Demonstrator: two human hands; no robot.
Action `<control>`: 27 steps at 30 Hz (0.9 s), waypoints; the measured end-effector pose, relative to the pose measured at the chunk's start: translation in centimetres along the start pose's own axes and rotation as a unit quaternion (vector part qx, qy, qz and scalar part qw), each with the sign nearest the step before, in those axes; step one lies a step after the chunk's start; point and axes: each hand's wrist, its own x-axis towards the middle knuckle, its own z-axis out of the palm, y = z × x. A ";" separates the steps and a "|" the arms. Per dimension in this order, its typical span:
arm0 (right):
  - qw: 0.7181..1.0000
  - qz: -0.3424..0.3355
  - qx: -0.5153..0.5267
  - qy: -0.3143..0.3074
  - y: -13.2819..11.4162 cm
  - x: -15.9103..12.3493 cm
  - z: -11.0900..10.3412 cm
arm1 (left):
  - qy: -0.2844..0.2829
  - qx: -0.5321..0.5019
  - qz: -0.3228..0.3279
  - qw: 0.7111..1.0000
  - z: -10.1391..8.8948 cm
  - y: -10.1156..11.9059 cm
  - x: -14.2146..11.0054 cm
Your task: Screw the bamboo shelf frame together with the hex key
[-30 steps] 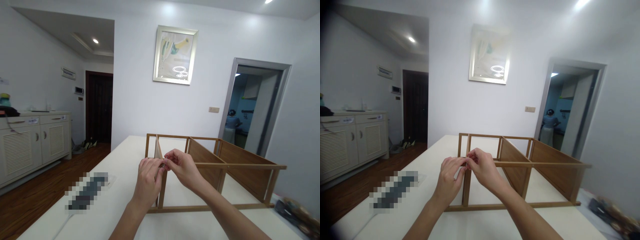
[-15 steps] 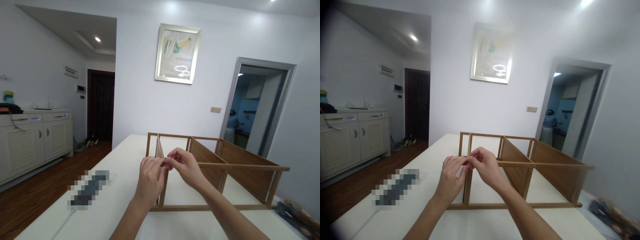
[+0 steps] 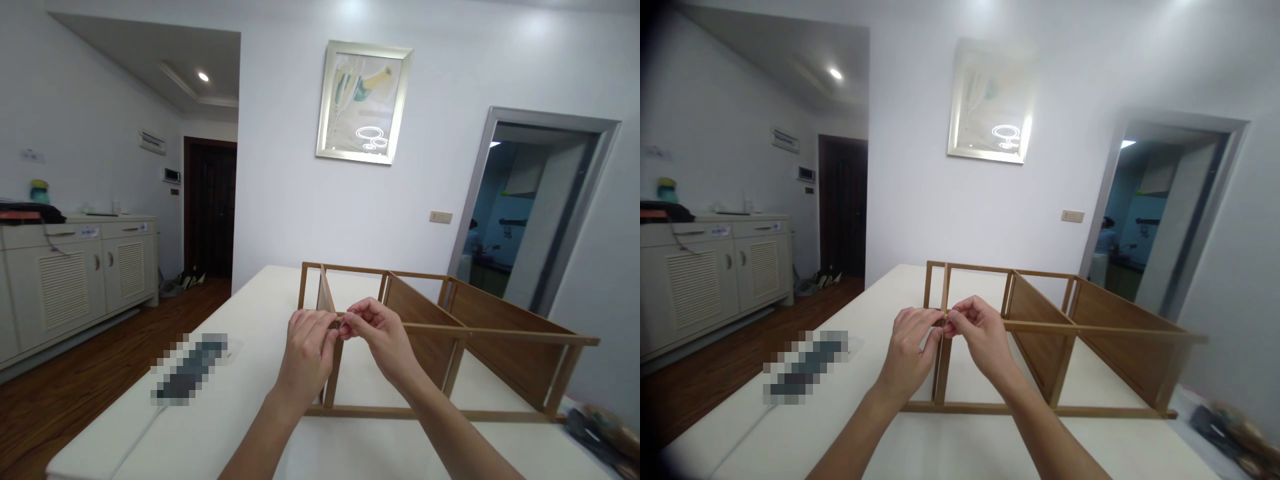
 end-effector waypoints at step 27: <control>0.996 0.081 -0.026 0.004 2.3 -5.5 -4.2 | -0.010 0.045 -0.030 0.998 0.2 -7.0 1.3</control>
